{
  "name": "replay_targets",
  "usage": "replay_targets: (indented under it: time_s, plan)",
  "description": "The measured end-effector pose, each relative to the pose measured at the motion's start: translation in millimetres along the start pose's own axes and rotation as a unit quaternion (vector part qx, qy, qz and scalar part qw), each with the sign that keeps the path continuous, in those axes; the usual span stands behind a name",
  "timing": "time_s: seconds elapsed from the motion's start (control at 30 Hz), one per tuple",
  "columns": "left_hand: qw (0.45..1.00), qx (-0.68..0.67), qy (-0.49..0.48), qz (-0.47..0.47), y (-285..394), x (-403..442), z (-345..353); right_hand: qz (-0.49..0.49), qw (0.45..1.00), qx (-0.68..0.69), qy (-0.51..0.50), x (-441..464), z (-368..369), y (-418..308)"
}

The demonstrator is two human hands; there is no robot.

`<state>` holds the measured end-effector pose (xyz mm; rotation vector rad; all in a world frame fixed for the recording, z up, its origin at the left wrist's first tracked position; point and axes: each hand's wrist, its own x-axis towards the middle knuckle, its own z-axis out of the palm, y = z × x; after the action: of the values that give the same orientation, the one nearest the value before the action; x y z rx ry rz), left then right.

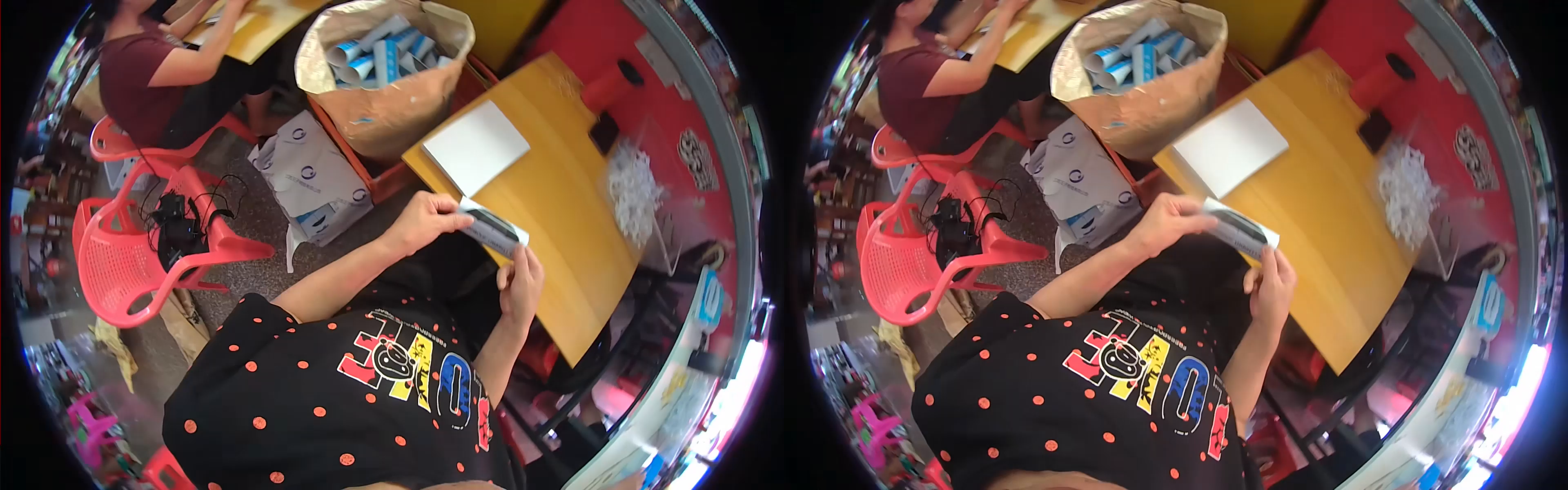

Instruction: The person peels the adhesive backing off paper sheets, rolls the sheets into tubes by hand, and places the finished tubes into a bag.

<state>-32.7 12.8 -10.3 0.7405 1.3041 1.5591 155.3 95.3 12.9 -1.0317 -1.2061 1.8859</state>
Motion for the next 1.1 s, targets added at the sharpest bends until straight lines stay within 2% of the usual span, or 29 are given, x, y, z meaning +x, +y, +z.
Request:
replay_targets:
  time_s: [0.07,0.13,0.2,0.27,0.3,0.4,0.5,0.57,0.6,0.63,0.67,0.73,0.8,0.87,0.9,0.97,1.0,1.07,1.1]
  plan:
    - [0.998,0.044,-0.007,0.039,1,-1,-7,-0.012,0.991,-0.132,0.010,-5,-6,-1]
    - [0.985,0.122,-0.058,0.105,7,-1,-15,-0.041,0.974,-0.221,0.012,-7,-11,-1]
    - [0.967,0.171,-0.109,0.158,10,-3,-22,-0.073,0.984,-0.158,0.028,-7,-14,4]
    - [0.963,0.192,-0.150,0.117,18,-9,-28,-0.106,0.978,-0.180,0.003,-4,-22,10]
    - [0.964,0.207,-0.164,0.042,27,-12,-31,-0.124,0.972,-0.202,-0.007,-3,-25,13]
    - [0.975,0.180,-0.121,0.048,42,-23,-38,-0.118,0.984,-0.123,-0.044,-2,-12,15]
    - [0.965,0.227,-0.087,0.102,65,-28,-44,-0.077,0.993,-0.054,-0.074,7,-1,20]
    - [0.965,0.224,-0.002,0.137,90,-34,-45,-0.108,0.990,-0.022,-0.086,12,8,7]
    - [0.940,0.273,0.034,0.201,105,-33,-52,-0.125,0.989,-0.007,-0.080,14,13,-4]
    - [0.947,0.238,0.128,0.176,122,-34,-50,-0.142,0.986,-0.038,-0.082,18,5,-5]
    - [0.908,0.290,0.193,0.232,133,-28,-56,-0.143,0.986,-0.034,-0.080,23,0,-7]
    - [0.820,0.414,0.282,0.279,161,-7,-63,-0.150,0.983,-0.073,-0.082,27,-8,-8]
    - [0.783,0.481,0.276,0.281,175,32,-69,-0.138,0.985,-0.070,-0.074,28,-5,-9]
    - [0.816,0.477,0.239,0.221,165,78,-85,-0.127,0.987,-0.069,-0.066,28,1,-12]
    - [0.755,0.560,0.256,0.223,148,96,-99,-0.128,0.984,-0.107,-0.058,27,5,-14]
    - [0.742,0.589,0.222,0.232,147,90,-84,-0.130,0.971,-0.200,-0.035,29,6,-15]
    - [0.755,0.570,0.216,0.243,144,82,-73,-0.169,0.949,-0.263,-0.043,32,6,-17]
    - [0.863,0.410,0.174,0.238,131,59,-55,-0.195,0.901,-0.384,-0.058,35,15,-29]
    - [0.848,0.429,0.167,0.262,124,46,-47,-0.254,0.877,-0.403,-0.067,43,18,-24]
